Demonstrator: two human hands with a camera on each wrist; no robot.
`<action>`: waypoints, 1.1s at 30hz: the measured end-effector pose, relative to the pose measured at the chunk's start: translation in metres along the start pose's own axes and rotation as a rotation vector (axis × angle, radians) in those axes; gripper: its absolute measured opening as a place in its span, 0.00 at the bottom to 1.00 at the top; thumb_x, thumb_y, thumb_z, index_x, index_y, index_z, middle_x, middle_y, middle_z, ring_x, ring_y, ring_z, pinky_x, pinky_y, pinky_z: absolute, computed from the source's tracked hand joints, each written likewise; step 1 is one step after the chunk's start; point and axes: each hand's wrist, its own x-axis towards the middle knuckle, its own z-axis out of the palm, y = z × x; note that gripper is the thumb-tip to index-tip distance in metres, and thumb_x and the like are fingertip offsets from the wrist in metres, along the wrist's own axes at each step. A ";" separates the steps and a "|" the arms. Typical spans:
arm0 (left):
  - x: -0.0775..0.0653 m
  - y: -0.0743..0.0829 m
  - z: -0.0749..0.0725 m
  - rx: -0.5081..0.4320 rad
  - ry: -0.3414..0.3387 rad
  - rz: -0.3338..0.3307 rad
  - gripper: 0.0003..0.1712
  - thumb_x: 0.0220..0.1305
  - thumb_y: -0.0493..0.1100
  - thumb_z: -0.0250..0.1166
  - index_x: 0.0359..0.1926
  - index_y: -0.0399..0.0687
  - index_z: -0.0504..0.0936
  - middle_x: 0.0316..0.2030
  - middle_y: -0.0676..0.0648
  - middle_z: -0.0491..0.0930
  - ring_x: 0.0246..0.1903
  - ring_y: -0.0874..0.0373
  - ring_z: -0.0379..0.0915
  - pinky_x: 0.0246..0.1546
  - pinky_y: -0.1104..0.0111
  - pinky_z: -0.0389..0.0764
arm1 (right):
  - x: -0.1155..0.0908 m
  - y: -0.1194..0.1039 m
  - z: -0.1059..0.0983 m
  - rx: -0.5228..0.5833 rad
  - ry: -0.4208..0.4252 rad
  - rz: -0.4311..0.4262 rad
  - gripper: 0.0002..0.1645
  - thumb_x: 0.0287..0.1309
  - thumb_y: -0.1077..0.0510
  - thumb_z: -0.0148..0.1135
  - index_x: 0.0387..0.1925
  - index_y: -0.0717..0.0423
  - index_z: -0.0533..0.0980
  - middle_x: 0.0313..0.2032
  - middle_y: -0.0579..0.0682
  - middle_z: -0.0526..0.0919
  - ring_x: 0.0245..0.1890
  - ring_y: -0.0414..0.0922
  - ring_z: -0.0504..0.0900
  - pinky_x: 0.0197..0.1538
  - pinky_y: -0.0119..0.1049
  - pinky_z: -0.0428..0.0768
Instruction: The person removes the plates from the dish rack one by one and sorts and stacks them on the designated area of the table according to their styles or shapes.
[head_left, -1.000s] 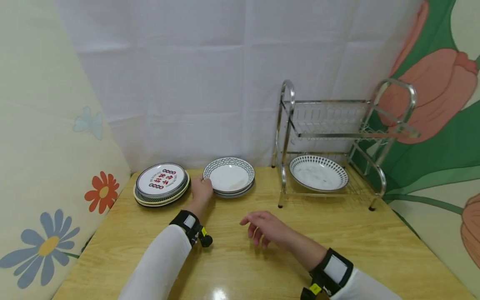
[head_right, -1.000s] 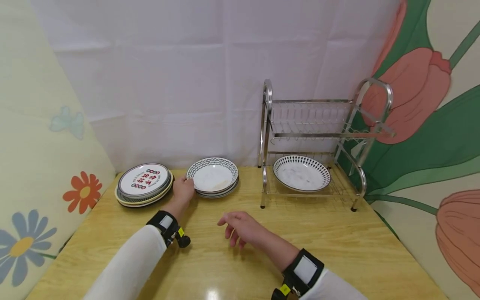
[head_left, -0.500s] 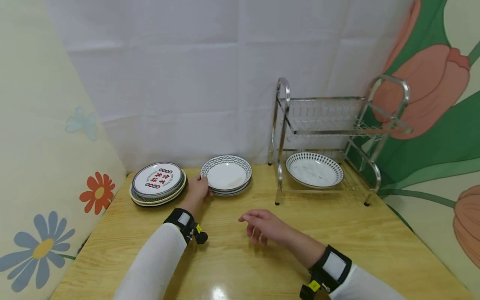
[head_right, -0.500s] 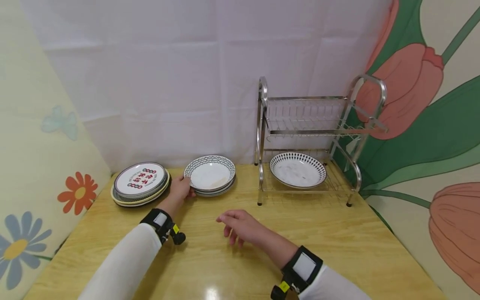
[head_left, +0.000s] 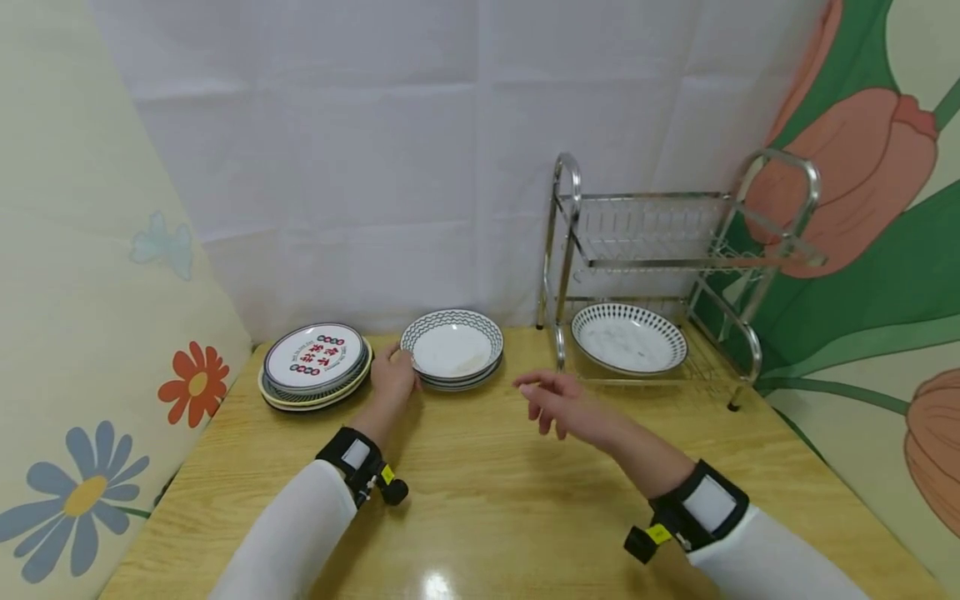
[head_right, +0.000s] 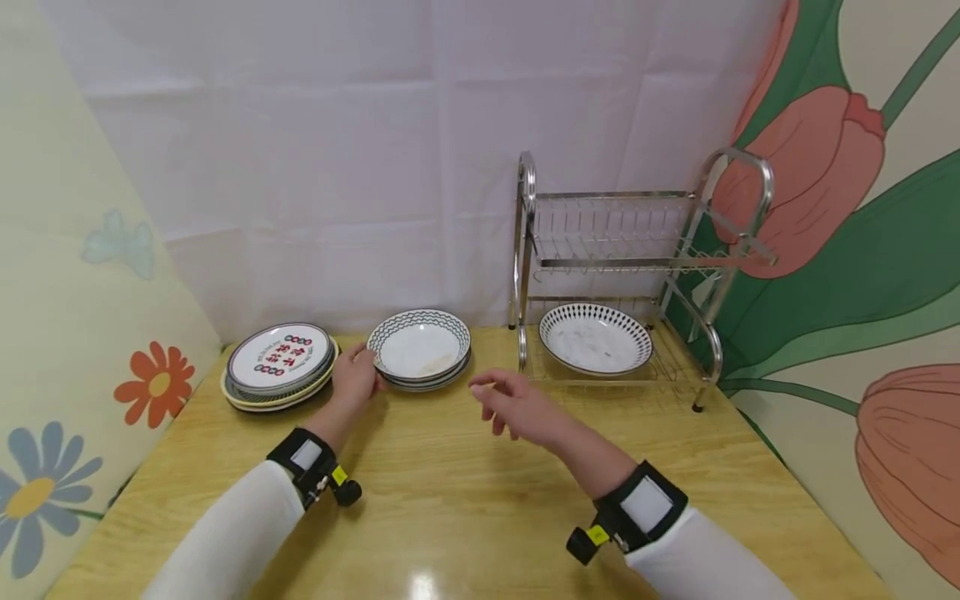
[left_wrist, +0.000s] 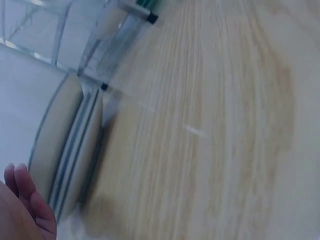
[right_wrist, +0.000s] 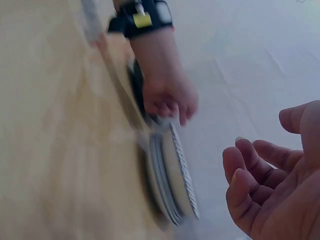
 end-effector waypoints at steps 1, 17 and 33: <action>-0.004 0.003 0.001 0.003 -0.009 0.013 0.31 0.72 0.42 0.52 0.75 0.48 0.68 0.12 0.53 0.72 0.11 0.61 0.69 0.15 0.68 0.74 | 0.001 -0.001 -0.010 -0.033 0.030 -0.010 0.25 0.77 0.48 0.52 0.65 0.58 0.73 0.36 0.57 0.80 0.30 0.49 0.81 0.25 0.35 0.77; -0.088 0.021 0.045 -0.013 -0.448 0.017 0.34 0.74 0.42 0.54 0.78 0.49 0.61 0.36 0.43 0.89 0.25 0.61 0.85 0.21 0.69 0.80 | 0.030 0.063 -0.168 -0.380 0.554 0.159 0.36 0.77 0.39 0.45 0.68 0.64 0.70 0.50 0.69 0.81 0.43 0.56 0.83 0.39 0.43 0.81; -0.139 0.002 0.059 -0.089 -0.669 -0.171 0.36 0.76 0.44 0.51 0.81 0.49 0.54 0.42 0.40 0.89 0.30 0.56 0.87 0.27 0.66 0.84 | 0.014 0.110 -0.228 -0.501 0.537 0.550 0.40 0.73 0.43 0.46 0.69 0.74 0.65 0.68 0.77 0.64 0.65 0.71 0.68 0.65 0.61 0.73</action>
